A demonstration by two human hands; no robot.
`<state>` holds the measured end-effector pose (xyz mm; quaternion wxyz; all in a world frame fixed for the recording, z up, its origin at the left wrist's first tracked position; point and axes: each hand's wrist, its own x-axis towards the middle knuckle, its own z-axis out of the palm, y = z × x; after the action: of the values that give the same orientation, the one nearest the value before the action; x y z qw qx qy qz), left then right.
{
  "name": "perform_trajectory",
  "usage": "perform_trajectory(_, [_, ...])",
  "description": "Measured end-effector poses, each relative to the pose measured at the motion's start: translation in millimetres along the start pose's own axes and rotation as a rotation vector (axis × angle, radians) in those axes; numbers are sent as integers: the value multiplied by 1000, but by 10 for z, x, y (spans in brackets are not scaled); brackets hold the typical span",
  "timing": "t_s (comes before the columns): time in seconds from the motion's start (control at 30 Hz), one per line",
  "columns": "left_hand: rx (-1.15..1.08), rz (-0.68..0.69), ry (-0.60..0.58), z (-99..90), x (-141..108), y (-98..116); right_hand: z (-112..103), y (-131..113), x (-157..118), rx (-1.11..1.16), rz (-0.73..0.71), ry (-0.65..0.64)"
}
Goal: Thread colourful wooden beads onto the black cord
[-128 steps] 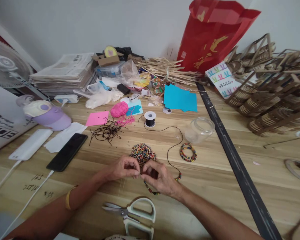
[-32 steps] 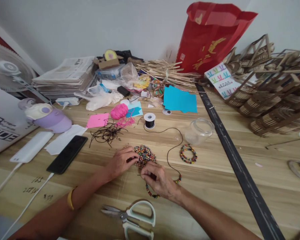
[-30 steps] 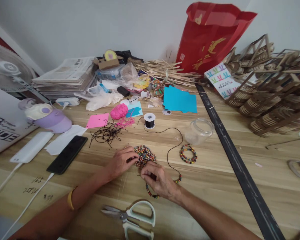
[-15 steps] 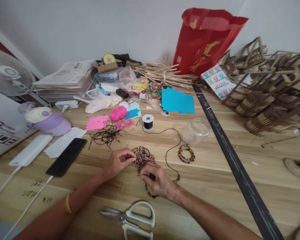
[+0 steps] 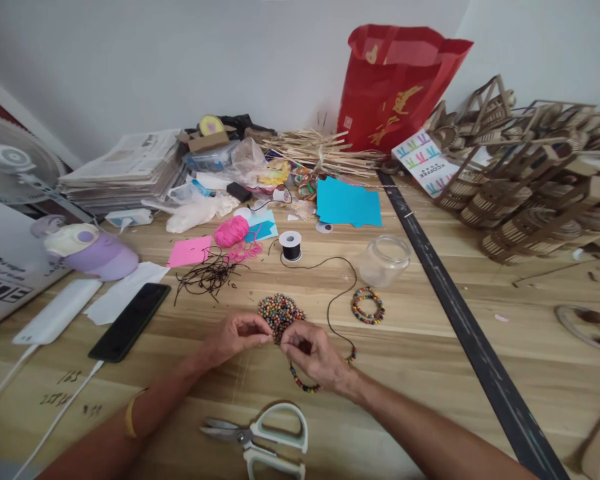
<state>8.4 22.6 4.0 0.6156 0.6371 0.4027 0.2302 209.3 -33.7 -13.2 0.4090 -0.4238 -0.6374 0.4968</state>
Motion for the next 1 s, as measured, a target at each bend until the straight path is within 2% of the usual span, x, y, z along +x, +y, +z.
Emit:
perform_trajectory(0.57, [-110, -46, -83, 55, -7, -44, 12, 20, -4, -4, 31, -4])
perform_trajectory(1.0, [-76, -49, -89, 58, -10, -49, 1, 6, 0, -79, -13, -14])
